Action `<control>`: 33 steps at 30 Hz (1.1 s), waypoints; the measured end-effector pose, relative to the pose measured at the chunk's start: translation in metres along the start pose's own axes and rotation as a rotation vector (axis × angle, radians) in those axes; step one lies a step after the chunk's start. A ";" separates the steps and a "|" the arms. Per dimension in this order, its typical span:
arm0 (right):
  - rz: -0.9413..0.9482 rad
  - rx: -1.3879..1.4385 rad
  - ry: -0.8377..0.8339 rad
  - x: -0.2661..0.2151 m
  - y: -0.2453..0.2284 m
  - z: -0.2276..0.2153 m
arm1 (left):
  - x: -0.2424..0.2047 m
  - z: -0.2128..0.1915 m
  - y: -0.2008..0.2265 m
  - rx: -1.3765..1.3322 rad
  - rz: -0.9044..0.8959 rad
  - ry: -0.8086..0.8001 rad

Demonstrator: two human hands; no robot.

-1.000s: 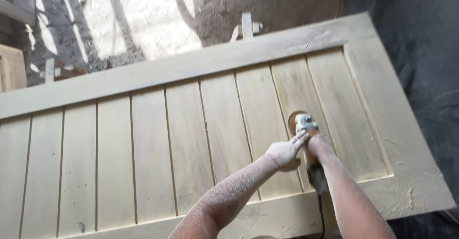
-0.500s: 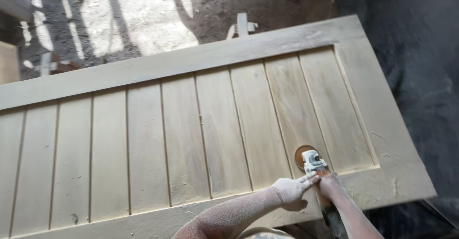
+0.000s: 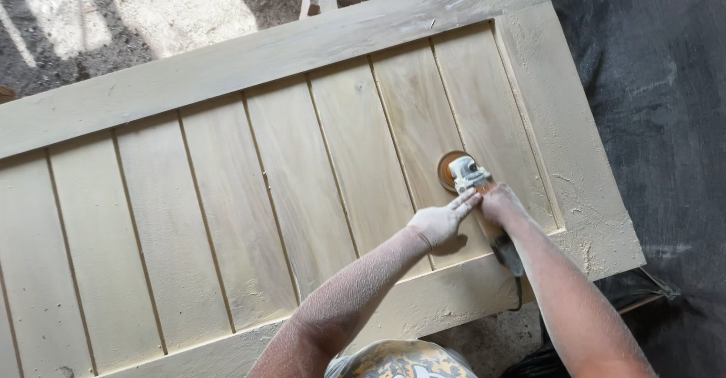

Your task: The person sands a wooden door with a power sander, moving the tool across the recessed panels and frame while holding the door steady by hand.

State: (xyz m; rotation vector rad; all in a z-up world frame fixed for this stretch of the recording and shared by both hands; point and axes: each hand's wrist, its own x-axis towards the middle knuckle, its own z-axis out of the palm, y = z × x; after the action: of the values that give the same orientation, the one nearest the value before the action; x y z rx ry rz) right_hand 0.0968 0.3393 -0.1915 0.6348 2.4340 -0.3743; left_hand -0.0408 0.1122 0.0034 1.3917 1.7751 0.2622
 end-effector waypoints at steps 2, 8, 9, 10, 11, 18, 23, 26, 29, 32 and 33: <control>0.101 0.114 -0.052 0.023 -0.004 -0.016 | 0.015 -0.006 -0.018 -0.016 0.022 0.044; -0.228 -0.434 -0.027 0.107 -0.009 -0.045 | 0.040 -0.043 -0.062 -0.068 -0.016 0.202; -0.059 -0.093 0.001 0.123 -0.009 -0.051 | 0.045 -0.050 -0.069 -0.055 -0.057 0.183; 0.114 0.245 0.030 0.143 -0.011 -0.063 | 0.053 -0.059 -0.078 -0.042 -0.098 0.164; -0.011 -0.033 0.008 0.162 -0.021 -0.076 | 0.057 -0.063 -0.087 -0.036 -0.058 0.279; -0.025 0.277 0.149 0.223 -0.072 -0.163 | 0.088 -0.109 -0.141 0.036 -0.142 0.388; 0.070 0.413 0.097 0.210 -0.087 -0.174 | 0.084 -0.109 -0.132 0.080 -0.202 0.385; 0.027 0.380 0.090 0.185 -0.075 -0.148 | 0.057 -0.094 -0.117 -0.005 -0.147 0.385; -0.095 0.306 0.054 0.111 -0.063 -0.083 | 0.017 -0.059 -0.081 0.001 -0.079 0.304; -0.327 -0.108 0.161 0.030 -0.053 -0.024 | -0.025 -0.020 -0.051 -0.062 -0.033 0.216; -0.318 -0.183 0.094 0.003 -0.054 -0.011 | -0.034 -0.011 -0.044 -0.070 -0.003 0.217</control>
State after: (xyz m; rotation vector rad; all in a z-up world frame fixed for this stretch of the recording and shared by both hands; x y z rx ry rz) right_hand 0.0609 0.2992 -0.1785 0.1890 2.6252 -0.2470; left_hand -0.0784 0.0700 -0.0005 1.3523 1.9241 0.4853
